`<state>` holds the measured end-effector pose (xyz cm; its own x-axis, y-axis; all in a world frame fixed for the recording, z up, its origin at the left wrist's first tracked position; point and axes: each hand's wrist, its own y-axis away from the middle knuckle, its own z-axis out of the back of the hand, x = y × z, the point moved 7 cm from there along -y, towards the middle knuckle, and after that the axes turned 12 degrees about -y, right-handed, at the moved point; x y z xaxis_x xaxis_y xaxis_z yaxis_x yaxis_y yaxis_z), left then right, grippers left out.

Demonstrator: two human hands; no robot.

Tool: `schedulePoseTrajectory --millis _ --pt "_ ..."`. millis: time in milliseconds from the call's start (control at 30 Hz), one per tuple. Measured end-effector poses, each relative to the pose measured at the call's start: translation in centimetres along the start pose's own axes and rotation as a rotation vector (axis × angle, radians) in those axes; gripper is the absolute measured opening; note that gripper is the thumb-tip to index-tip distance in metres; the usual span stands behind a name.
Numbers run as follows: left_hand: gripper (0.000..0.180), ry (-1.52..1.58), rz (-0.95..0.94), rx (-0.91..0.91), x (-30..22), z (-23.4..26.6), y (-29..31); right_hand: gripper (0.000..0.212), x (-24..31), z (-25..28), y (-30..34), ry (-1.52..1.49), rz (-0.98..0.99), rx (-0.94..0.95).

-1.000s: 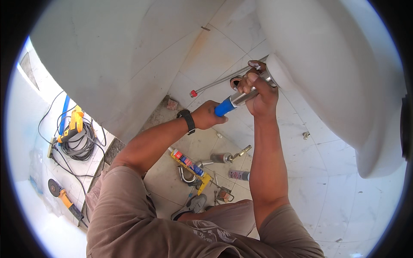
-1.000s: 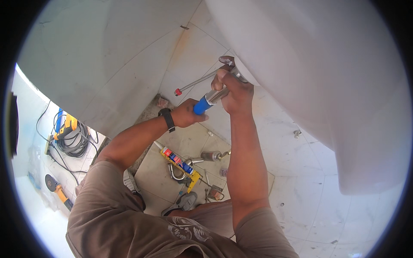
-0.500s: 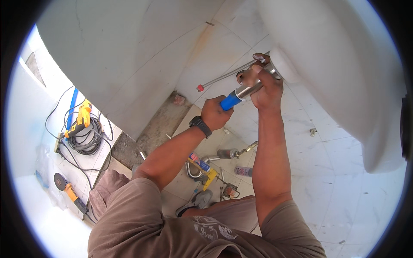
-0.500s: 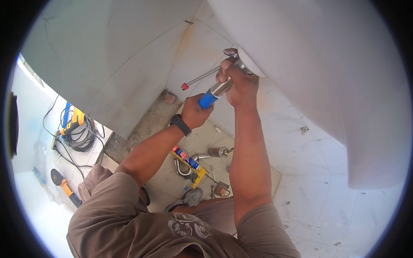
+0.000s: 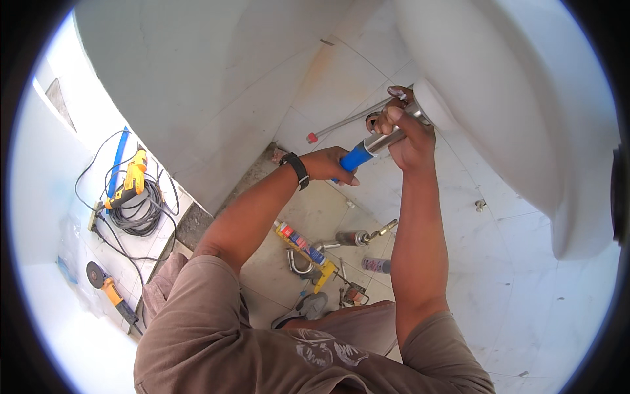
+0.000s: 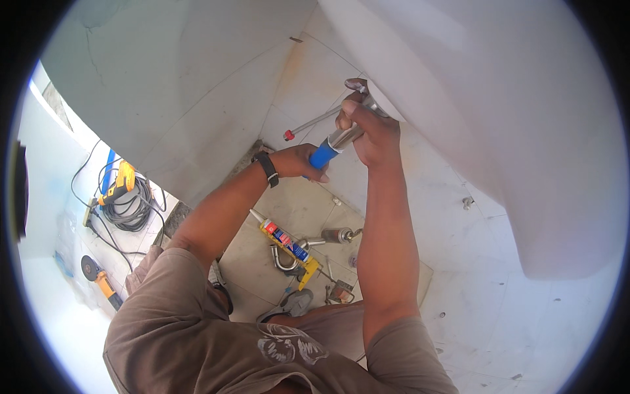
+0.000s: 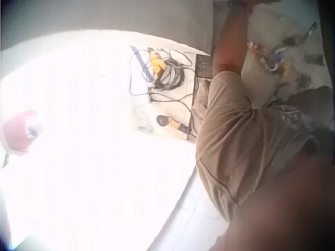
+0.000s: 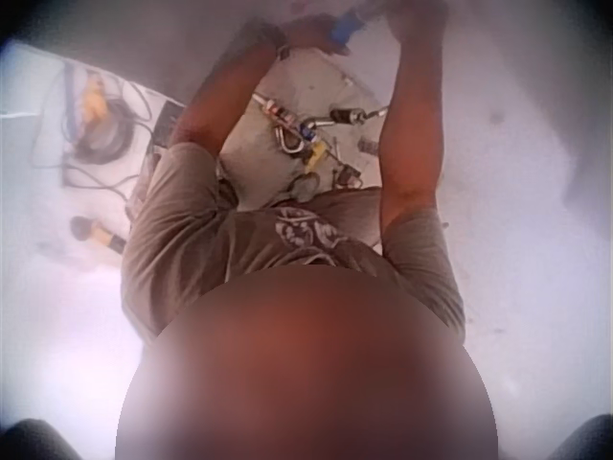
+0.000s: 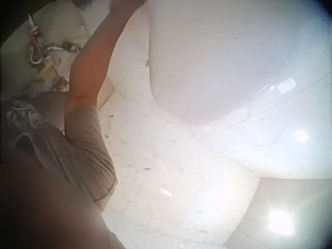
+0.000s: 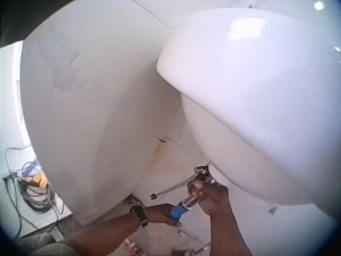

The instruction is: The person installs a sink drain by applying sealant to a pipe, inserting it into the sink, and connecting a P-trap. The person uses a caulking gun and hand tools to secure the components.

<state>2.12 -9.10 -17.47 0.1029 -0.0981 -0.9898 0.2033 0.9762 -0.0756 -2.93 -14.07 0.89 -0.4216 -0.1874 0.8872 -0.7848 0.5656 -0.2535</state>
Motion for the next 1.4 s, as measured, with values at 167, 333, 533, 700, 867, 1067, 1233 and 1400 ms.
schedulePoseTrajectory --millis 167,333,533,700,867,1067,1233,1400 --pt "0.028 0.031 -0.022 0.093 0.0 -0.1 -0.5 0.040 0.1 -0.1 -0.1 0.015 0.009 -0.014" --pt "0.029 0.002 -0.003 0.103 0.3 -0.4 -0.9 0.035 0.0 0.1 0.2 0.004 0.026 -0.064" --pt "0.036 0.007 0.006 -0.231 0.5 -0.5 -0.2 0.031 -0.1 -0.1 0.3 0.049 0.025 -0.157" --pt "0.033 -0.179 -0.105 -0.477 -0.6 -0.3 0.8 0.029 0.2 -0.5 0.3 0.031 0.067 -0.126" --pt "0.024 -0.182 -0.078 -0.781 -1.3 -0.7 1.8 0.028 0.2 -0.4 -0.1 0.030 0.067 -0.089" --pt "0.025 -0.206 -0.076 -0.924 -1.7 -1.5 2.1 0.029 0.1 0.0 0.2 0.019 0.041 -0.078" --pt "0.027 -0.158 0.012 -0.559 -0.3 -0.5 1.1 0.032 0.2 -0.3 0.2 0.016 0.036 -0.061" --pt "0.030 0.007 -0.076 0.001 -0.2 -0.1 -1.0 0.033 0.1 -0.2 0.2 0.004 0.029 -0.090"
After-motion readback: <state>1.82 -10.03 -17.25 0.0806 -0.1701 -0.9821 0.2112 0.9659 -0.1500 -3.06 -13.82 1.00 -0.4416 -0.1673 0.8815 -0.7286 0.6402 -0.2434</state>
